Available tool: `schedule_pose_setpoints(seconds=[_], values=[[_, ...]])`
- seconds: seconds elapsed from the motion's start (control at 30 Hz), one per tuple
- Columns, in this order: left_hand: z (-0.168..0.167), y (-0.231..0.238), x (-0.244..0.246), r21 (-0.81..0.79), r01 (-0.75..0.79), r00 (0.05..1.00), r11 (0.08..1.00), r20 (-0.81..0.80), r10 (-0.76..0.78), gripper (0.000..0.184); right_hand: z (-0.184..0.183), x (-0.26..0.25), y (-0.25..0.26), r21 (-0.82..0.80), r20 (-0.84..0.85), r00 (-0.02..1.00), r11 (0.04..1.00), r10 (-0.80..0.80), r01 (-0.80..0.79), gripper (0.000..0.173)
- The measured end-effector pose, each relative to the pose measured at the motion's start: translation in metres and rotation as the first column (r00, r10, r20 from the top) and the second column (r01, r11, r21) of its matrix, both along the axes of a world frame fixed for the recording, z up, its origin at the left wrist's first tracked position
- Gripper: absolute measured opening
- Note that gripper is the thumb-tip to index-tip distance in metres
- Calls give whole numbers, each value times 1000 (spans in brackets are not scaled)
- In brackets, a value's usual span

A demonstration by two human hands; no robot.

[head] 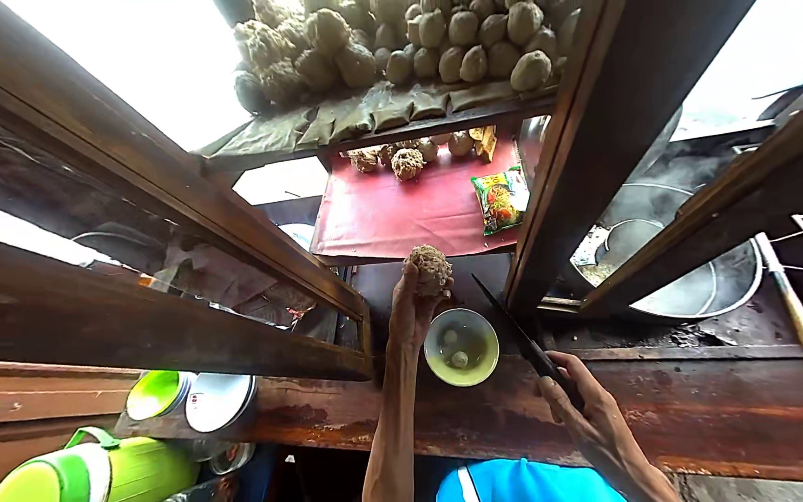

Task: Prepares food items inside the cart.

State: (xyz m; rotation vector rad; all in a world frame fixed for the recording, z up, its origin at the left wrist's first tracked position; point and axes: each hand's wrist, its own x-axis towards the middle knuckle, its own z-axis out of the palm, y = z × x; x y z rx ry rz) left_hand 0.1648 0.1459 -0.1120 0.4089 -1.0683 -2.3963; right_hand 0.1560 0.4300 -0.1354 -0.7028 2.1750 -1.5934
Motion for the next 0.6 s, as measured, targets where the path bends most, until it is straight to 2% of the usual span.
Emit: schedule_pose_setpoints(seconds=[0.13, 0.2, 0.27, 0.4, 0.53, 0.6], values=[[2, -4, -2, 1, -36, 999, 999, 1, 36, 29, -4, 3, 5, 10, 12, 1000, 1000, -19, 19, 42], [4, 0, -2, -3, -2, 1000, 1000, 15, 2, 38, -1, 4, 4, -9, 13, 1000, 1000, -28, 28, 42], [4, 4, -1, 35, 56, 998, 998, 8, -56, 55, 4, 4, 0, -40, -20, 999, 999, -25, 25, 42], [1, 21, -3, 178, 31, 999, 984, 4, -32, 52, 14, 6, -11, 5, -222, 975, 1000, 18, -18, 45], [-10, 37, -7, 222, -14, 996, 975, 90, -6, 58, 19, 9, -19, 58, -401, 915, 998, 40, -18, 47], [-18, 42, -9, 261, -11, 998, 965, 70, -8, 58, 18, 10, -22, 78, -442, 896, 997, 38, -3, 47]])
